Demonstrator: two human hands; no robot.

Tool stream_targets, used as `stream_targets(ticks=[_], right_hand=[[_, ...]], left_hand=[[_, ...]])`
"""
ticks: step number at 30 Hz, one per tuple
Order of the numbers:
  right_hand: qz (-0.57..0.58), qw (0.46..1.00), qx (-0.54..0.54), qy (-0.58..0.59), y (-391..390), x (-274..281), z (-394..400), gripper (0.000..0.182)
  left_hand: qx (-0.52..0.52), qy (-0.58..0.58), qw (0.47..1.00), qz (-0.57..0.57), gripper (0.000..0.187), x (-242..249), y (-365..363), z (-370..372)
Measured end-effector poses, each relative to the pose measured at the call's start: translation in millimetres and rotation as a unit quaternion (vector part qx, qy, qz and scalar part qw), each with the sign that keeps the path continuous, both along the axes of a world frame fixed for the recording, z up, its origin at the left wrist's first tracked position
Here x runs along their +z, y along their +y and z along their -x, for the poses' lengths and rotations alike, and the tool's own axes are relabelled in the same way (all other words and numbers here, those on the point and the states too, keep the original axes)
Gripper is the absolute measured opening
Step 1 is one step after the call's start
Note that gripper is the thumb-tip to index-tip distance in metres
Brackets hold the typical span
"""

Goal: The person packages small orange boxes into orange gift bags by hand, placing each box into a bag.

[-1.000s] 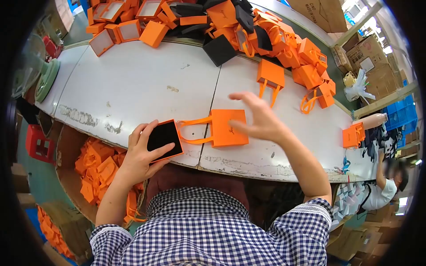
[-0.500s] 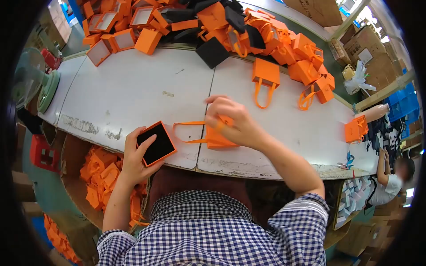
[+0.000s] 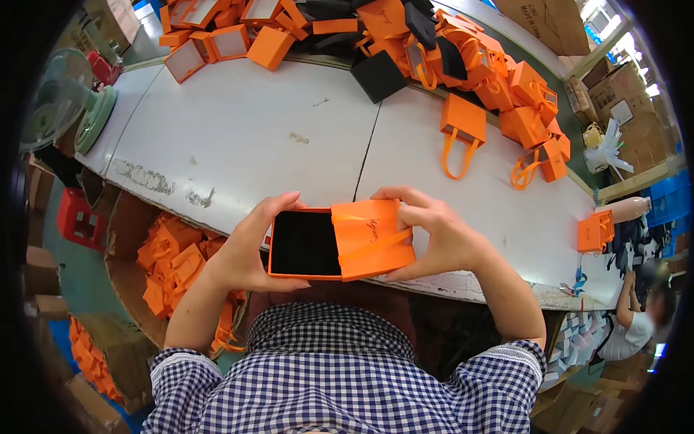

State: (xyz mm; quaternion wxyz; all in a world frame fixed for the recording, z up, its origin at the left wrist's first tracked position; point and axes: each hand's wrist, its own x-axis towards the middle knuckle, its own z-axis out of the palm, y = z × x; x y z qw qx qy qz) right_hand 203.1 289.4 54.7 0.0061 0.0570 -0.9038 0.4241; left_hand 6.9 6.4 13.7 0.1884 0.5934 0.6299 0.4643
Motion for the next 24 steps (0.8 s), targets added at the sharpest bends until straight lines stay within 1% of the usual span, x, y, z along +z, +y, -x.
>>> stream_targets(ticks=[2, 4, 5, 6, 7, 8, 10, 11, 12, 13, 14, 15, 16, 17, 18, 19, 20, 22, 23, 24], right_hand=[[0.009, 1.000, 0.003, -0.008, -9, -2, -1, 0.054], [-0.029, 0.996, -0.023, 0.086, -24, -11, 1, 0.054], [-0.029, 0.995, -0.024, 0.088, -34, -18, 4, 0.054], [0.018, 0.996, -0.015, 0.087, -47, -27, 8, 0.053], [0.064, 0.994, -0.005, 0.086, -58, -31, 11, 0.053], [0.073, 0.997, -0.003, 0.037, -65, -31, 13, 0.053], [0.120, 0.992, -0.006, -0.027, -74, -39, 21, 0.058], [0.119, 0.993, -0.009, -0.024, -77, -36, 25, 0.058], [0.103, 0.994, 0.028, -0.006, -79, -27, 33, 0.065], [0.085, 0.994, 0.066, 0.013, -76, -19, 40, 0.073], [0.021, 0.997, 0.034, 0.060, -63, -16, 47, 0.082], [-0.041, 0.993, 0.000, 0.109, -44, -14, 56, 0.090], [-0.083, 0.977, -0.097, 0.169, -19, -26, 74, 0.088], [-0.120, 0.949, -0.189, 0.223, 9, -40, 97, 0.087], [-0.205, 0.918, -0.228, 0.253, 35, -41, 121, 0.086], [-0.287, 0.876, -0.264, 0.283, 54, -42, 144, 0.085], [-0.282, 0.876, -0.261, 0.292, 62, -45, 162, 0.085], [-0.410, 0.819, -0.356, 0.185, 72, -52, 186, 0.077], [-0.408, 0.819, -0.356, 0.190, 76, -56, 190, 0.077], [-0.409, 0.827, -0.344, 0.174, 79, -61, 190, 0.070]], left_hand=[[-0.006, 0.001, 1.000, 0.001, 0.112, -2, -1, 1], [0.003, 0.010, 1.000, -0.019, 0.125, -13, -1, 1], [-0.004, -0.012, 0.998, -0.062, 0.132, -17, 4, -7], [-0.014, -0.034, 0.994, -0.106, 0.140, -19, 12, -19], [-0.030, -0.005, 0.995, -0.100, 0.149, -18, 17, -33], [0.000, 0.030, 0.993, -0.115, 0.146, -21, 18, -39], [0.027, 0.045, 0.993, -0.104, 0.141, -26, 11, -34], [0.024, 0.048, 0.993, -0.106, 0.141, -23, -3, -29], [0.029, 0.003, 1.000, -0.011, 0.136, -11, -24, -22], [0.037, -0.040, 0.995, 0.082, 0.131, 5, -46, -11], [0.088, 0.099, 0.986, 0.105, 0.125, 31, -75, 5], [0.114, 0.205, 0.949, 0.209, 0.124, 62, -104, 21], [0.132, 0.292, 0.899, 0.298, 0.129, 84, -126, 31], [0.164, 0.274, 0.898, 0.302, 0.129, 93, -126, 38], [0.198, 0.253, 0.895, 0.310, 0.129, 101, -125, 44], [0.209, 0.230, 0.905, 0.291, 0.127, 96, -114, 55], [0.219, 0.211, 0.914, 0.267, 0.126, 83, -93, 73], [0.248, 0.248, 0.901, 0.257, 0.121, 53, -41, 112], [0.269, 0.272, 0.890, 0.248, 0.119, 37, -9, 135], [0.289, 0.295, 0.879, 0.239, 0.118, 25, 24, 155]])
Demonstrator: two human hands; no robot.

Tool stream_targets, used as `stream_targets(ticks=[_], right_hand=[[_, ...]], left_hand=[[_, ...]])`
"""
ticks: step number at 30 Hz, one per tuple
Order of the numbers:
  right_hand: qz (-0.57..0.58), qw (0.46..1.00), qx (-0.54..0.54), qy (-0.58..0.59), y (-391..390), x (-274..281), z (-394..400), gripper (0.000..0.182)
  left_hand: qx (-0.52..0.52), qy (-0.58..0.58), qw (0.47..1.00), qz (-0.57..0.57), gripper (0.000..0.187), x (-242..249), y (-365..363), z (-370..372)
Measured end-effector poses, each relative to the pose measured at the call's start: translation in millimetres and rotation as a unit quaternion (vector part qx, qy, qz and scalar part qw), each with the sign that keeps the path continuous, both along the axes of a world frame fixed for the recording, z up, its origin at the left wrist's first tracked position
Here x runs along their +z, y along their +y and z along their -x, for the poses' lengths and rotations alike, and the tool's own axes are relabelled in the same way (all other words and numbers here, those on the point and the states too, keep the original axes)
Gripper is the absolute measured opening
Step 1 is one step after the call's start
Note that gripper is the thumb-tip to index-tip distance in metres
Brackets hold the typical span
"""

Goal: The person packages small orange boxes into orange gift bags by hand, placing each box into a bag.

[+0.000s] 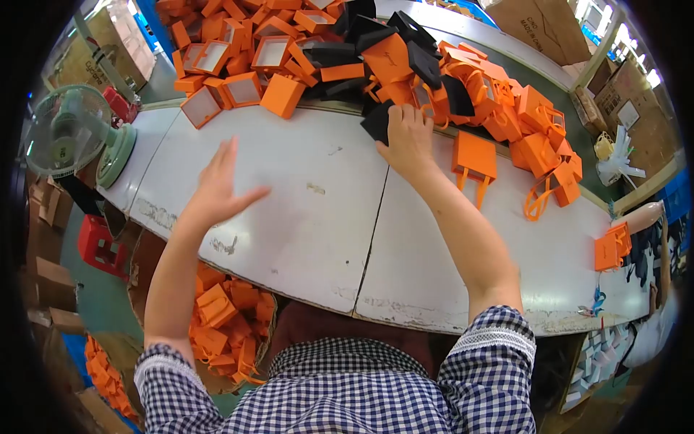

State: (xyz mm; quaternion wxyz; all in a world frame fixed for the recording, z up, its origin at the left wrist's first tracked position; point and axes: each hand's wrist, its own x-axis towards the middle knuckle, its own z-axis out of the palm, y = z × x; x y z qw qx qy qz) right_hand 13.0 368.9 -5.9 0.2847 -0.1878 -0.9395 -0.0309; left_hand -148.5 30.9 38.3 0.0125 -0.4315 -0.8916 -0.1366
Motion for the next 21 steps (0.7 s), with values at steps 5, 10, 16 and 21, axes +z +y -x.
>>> stream_targets(ticks=[5, 10, 16, 21], right_hand=[[0.169, 0.969, 0.178, -0.015, -26, -1, -60, 0.050], [0.215, 0.966, 0.139, -0.025, -45, -16, -88, 0.053], [0.270, 0.945, 0.169, -0.068, -67, 3, -92, 0.065], [0.394, 0.895, 0.207, 0.017, -45, 5, -111, 0.042]], left_hand=[[0.078, 0.022, 0.997, -0.012, 0.119, -20, 132, 84], [0.122, -0.038, 0.991, -0.043, 0.113, -30, 181, 136], [-0.009, -0.161, 0.959, -0.234, 0.105, -18, 120, 79], [-0.182, -0.443, 0.821, -0.312, 0.106, -60, 16, -37]])
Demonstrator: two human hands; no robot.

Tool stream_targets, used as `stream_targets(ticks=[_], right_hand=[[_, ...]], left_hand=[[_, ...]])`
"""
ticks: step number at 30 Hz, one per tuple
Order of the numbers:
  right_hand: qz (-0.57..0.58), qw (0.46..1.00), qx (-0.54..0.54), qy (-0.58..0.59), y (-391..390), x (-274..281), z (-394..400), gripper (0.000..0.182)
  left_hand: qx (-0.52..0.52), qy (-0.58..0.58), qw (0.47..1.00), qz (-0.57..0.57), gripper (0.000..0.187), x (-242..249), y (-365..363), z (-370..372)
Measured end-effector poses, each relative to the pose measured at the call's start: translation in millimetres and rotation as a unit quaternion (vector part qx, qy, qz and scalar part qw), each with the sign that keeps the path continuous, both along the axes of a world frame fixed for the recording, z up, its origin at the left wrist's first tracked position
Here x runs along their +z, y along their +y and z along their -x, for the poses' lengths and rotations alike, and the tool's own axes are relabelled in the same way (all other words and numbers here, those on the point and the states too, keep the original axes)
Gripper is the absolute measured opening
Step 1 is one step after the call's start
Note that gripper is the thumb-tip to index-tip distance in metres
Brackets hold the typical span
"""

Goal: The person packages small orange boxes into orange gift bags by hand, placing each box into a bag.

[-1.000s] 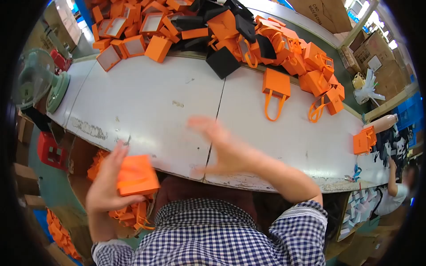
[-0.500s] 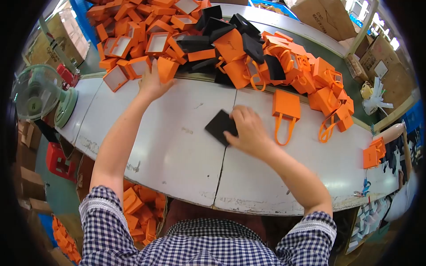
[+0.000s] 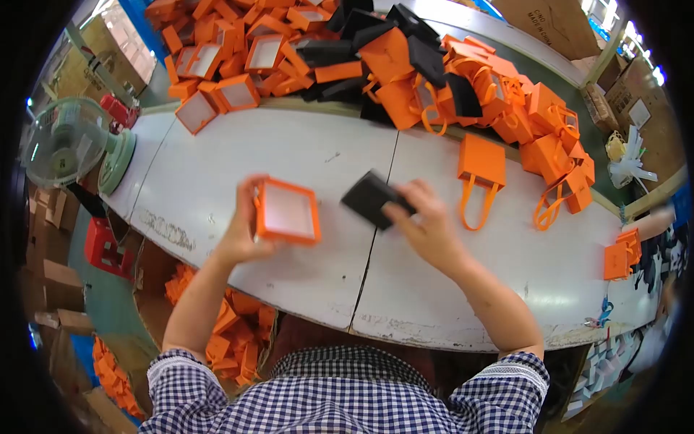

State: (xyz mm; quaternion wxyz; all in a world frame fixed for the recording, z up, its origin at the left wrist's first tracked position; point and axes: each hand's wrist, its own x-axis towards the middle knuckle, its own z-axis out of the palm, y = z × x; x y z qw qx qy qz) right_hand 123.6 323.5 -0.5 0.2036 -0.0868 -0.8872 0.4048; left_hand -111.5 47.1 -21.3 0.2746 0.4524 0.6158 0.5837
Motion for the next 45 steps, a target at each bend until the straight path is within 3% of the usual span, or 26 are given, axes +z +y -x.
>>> stream_targets(ticks=[1, 3, 4, 5, 6, 7, 13, 15, 17, 20, 21, 22, 23, 24, 25, 27, 30, 32, 36, 41, 43, 45], right_hand=[[-0.023, 0.994, -0.034, 0.102, -10, 12, -1, 0.035], [-0.151, 0.978, 0.010, 0.147, -28, 16, -8, 0.037], [-0.218, 0.960, 0.081, 0.156, -40, 14, -10, 0.037], [-0.284, 0.932, 0.150, 0.166, -53, 14, -12, 0.037], [-0.285, 0.928, 0.197, 0.137, -68, 13, -16, 0.036], [-0.298, 0.920, 0.221, 0.122, -77, 8, -21, 0.037], [-0.259, 0.919, 0.284, 0.093, -81, -4, -30, 0.038], [-0.209, 0.920, 0.326, 0.067, -80, -7, -30, 0.044], [-0.239, 0.914, 0.325, 0.035, -80, -14, -31, 0.053], [-0.109, 0.920, 0.366, 0.086, -77, -19, -29, 0.056], [-0.116, 0.924, 0.355, 0.086, -77, -17, -26, 0.056], [-0.064, 0.937, 0.318, 0.127, -75, -14, -23, 0.059], [-0.014, 0.946, 0.277, 0.168, -72, -11, -22, 0.062], [-0.141, 0.943, 0.208, 0.217, -52, -8, -15, 0.070], [-0.251, 0.941, 0.119, 0.192, -21, -2, -13, 0.076], [-0.300, 0.951, -0.057, 0.048, 41, 10, -21, 0.089], [-0.303, 0.905, -0.223, -0.199, 108, 13, -42, 0.110], [-0.158, 0.940, -0.221, -0.205, 135, -1, -43, 0.115], [-0.238, 0.883, -0.334, -0.230, 120, -17, 7, 0.092], [-0.262, 0.890, -0.324, -0.184, 107, 15, -16, 0.067], [-0.369, 0.869, -0.197, -0.264, 95, 53, -31, 0.059], [-0.387, 0.852, -0.157, -0.315, 67, 84, -35, 0.050]], left_hand=[[0.004, 0.012, 0.999, 0.049, 0.120, 0, -12, -29], [0.014, 0.120, 0.990, 0.076, 0.131, -8, -23, -63], [0.012, 0.111, 0.991, 0.078, 0.131, -9, -22, -73], [0.032, 0.210, 0.974, 0.077, 0.134, -9, -20, -82], [0.052, 0.308, 0.947, 0.072, 0.138, -9, -18, -88], [0.049, 0.305, 0.949, 0.069, 0.138, -11, -15, -93], [-0.014, 0.276, 0.959, 0.060, 0.138, -11, -10, -96], [-0.024, 0.280, 0.957, 0.075, 0.137, -8, -11, -93], [-0.025, 0.300, 0.946, 0.117, 0.137, -7, -11, -94], [-0.028, 0.309, 0.942, 0.124, 0.135, -2, -11, -99], [-0.022, 0.328, 0.936, 0.128, 0.135, -1, -10, -99], [-0.020, 0.341, 0.939, 0.043, 0.126, -5, -8, -99], [-0.035, 0.344, 0.938, 0.030, 0.126, -5, -9, -101], [-0.057, 0.406, 0.911, 0.038, 0.118, 0, -9, -104], [-0.081, 0.466, 0.880, 0.040, 0.110, 2, -8, -107], [-0.145, 0.487, 0.860, 0.042, 0.075, 6, -3, -112], [-0.164, 0.484, 0.858, 0.057, 0.063, 14, 7, -119], [-0.157, 0.478, 0.862, 0.058, 0.064, 22, 10, -124], [-0.182, 0.487, 0.849, 0.093, 0.065, 42, 22, -134], [-0.175, 0.524, 0.830, 0.080, 0.061, 29, 10, -124], [-0.178, 0.509, 0.838, 0.086, 0.057, 26, -1, -121], [-0.187, 0.522, 0.824, 0.113, 0.056, 26, -8, -117]])
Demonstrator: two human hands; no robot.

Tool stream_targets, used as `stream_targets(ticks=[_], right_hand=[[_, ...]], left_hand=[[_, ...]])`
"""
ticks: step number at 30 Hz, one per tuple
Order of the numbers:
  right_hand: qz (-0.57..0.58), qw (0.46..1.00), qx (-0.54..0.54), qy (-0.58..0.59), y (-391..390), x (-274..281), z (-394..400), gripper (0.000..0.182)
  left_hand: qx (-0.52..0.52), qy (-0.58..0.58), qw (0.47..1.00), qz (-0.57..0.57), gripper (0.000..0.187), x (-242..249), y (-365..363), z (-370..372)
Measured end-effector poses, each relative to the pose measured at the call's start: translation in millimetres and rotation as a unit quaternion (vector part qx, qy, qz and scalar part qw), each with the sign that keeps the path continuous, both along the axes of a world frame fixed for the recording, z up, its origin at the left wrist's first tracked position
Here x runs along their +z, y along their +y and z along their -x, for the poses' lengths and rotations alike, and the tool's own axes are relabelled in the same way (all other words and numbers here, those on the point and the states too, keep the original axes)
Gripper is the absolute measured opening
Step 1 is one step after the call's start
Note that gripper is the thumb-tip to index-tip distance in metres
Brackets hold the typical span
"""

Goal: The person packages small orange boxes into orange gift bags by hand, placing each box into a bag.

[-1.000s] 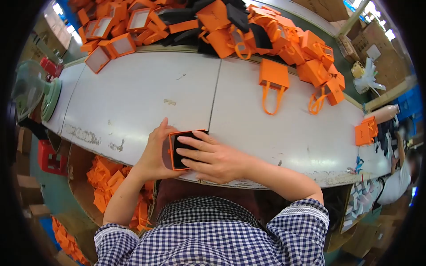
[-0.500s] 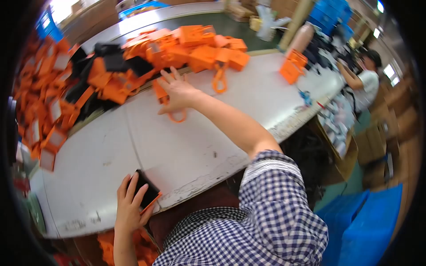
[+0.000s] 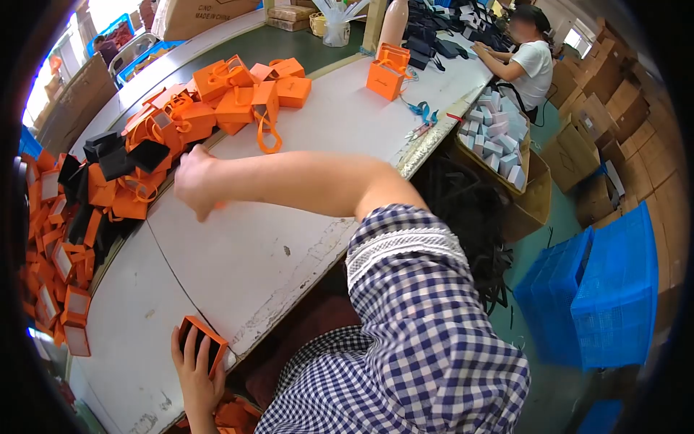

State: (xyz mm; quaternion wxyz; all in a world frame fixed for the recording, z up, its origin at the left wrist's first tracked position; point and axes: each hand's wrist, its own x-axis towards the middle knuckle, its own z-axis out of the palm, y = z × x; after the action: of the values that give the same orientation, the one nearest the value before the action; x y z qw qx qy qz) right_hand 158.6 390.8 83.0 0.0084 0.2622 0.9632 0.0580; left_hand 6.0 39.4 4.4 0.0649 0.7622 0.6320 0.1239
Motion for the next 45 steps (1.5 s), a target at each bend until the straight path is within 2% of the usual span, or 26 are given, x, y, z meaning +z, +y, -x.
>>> stream_targets(ticks=[2, 4, 6, 7, 9, 11, 13, 14, 15, 17, 19, 20, 24, 26, 27, 30, 31, 32, 33, 35, 36, 38, 39, 40, 42, 45], right_hand=[[0.002, 0.944, 0.078, -0.320, -38, 12, -2, 0.046], [0.010, 0.920, 0.158, -0.359, -77, 3, -10, 0.040], [-0.017, 0.923, 0.306, -0.232, -96, -32, -19, 0.052], [-0.018, 0.918, 0.321, -0.231, -98, -37, -21, 0.052], [0.151, 0.916, 0.367, 0.053, -99, -46, -17, 0.068], [0.287, 0.890, 0.285, 0.211, -92, -44, -23, 0.074], [0.423, 0.865, 0.104, 0.250, -81, -30, -35, 0.048], [0.488, 0.817, 0.053, 0.301, -64, -38, -40, 0.040], [0.496, 0.811, 0.036, 0.307, -59, -39, -47, 0.041], [0.503, 0.808, 0.026, 0.306, -54, -36, -53, 0.042], [0.369, 0.898, 0.145, 0.194, -61, -33, -53, 0.049], [0.373, 0.895, 0.155, 0.188, -67, -34, -45, 0.049], [0.256, 0.955, 0.113, 0.097, -105, -36, 5, 0.049], [0.185, 0.973, 0.068, -0.117, -110, -37, 30, 0.039], [0.185, 0.973, 0.077, -0.117, -111, -42, 34, 0.039], [0.199, 0.975, 0.097, -0.028, -112, -58, 34, 0.026], [0.324, 0.927, 0.120, 0.149, -114, -61, 27, 0.019], [0.435, 0.832, 0.132, 0.317, -116, -65, 19, 0.013], [0.438, 0.831, 0.136, 0.314, -117, -67, 8, 0.013], [0.522, 0.756, 0.122, 0.376, -119, -66, -23, 0.014], [0.520, 0.759, 0.118, 0.374, -119, -63, -39, 0.014], [0.304, 0.887, 0.238, 0.253, -123, -50, -69, 0.021], [0.244, 0.922, 0.226, 0.198, -131, -44, -82, 0.033], [0.241, 0.925, 0.219, 0.198, -136, -46, -89, 0.033], [0.217, 0.959, 0.092, 0.155, -145, -53, -98, 0.048], [0.285, 0.939, 0.105, 0.161, -131, -55, -90, 0.055]], left_hand=[[-0.011, -0.029, 0.999, -0.029, 0.050, -5, -2, 0], [-0.041, 0.017, 0.997, -0.067, 0.042, -8, -4, -1], [-0.007, 0.006, 0.999, -0.048, 0.038, 0, -1, -11], [0.000, 0.003, 0.999, -0.040, 0.037, 0, -1, -12], [0.015, -0.010, 0.999, -0.030, 0.037, 0, -5, -13], [0.025, -0.015, 0.999, -0.026, 0.038, 2, -11, -7], [0.038, -0.010, 0.999, -0.036, 0.039, -3, -22, 2], [0.047, -0.015, 0.998, -0.038, 0.039, -5, -28, 4], [0.077, -0.016, 0.996, -0.031, 0.039, -7, -35, 4], [0.063, -0.029, 0.996, -0.057, 0.040, -11, -36, 3], [0.076, -0.040, 0.994, -0.064, 0.040, -15, -36, 3], [0.071, -0.047, 0.994, -0.071, 0.040, -16, -36, 4], [0.092, -0.060, 0.992, -0.061, 0.054, -19, -37, 3], [0.100, -0.036, 0.993, -0.057, 0.061, -18, -38, 5], [0.098, -0.068, 0.990, -0.079, 0.062, -21, -38, 7], [0.110, -0.082, 0.982, -0.129, 0.072, -26, -40, 9], [0.142, -0.144, 0.969, -0.143, 0.075, -29, -40, 7], [0.171, -0.206, 0.951, -0.158, 0.079, -32, -40, 8], [0.167, -0.200, 0.952, -0.160, 0.083, -35, -39, 10], [0.170, -0.176, 0.957, -0.156, 0.082, -31, -39, 12], [0.168, -0.151, 0.962, -0.152, 0.082, -29, -38, 11], [0.176, -0.156, 0.961, -0.144, 0.084, -31, -39, 10], [0.187, -0.156, 0.960, -0.135, 0.085, -32, -39, 10], [0.179, -0.160, 0.961, -0.135, 0.085, -34, -39, 13], [0.176, -0.310, 0.917, -0.178, 0.090, -33, -36, 15], [0.138, -0.356, 0.905, -0.187, 0.095, -14, -27, 16]])
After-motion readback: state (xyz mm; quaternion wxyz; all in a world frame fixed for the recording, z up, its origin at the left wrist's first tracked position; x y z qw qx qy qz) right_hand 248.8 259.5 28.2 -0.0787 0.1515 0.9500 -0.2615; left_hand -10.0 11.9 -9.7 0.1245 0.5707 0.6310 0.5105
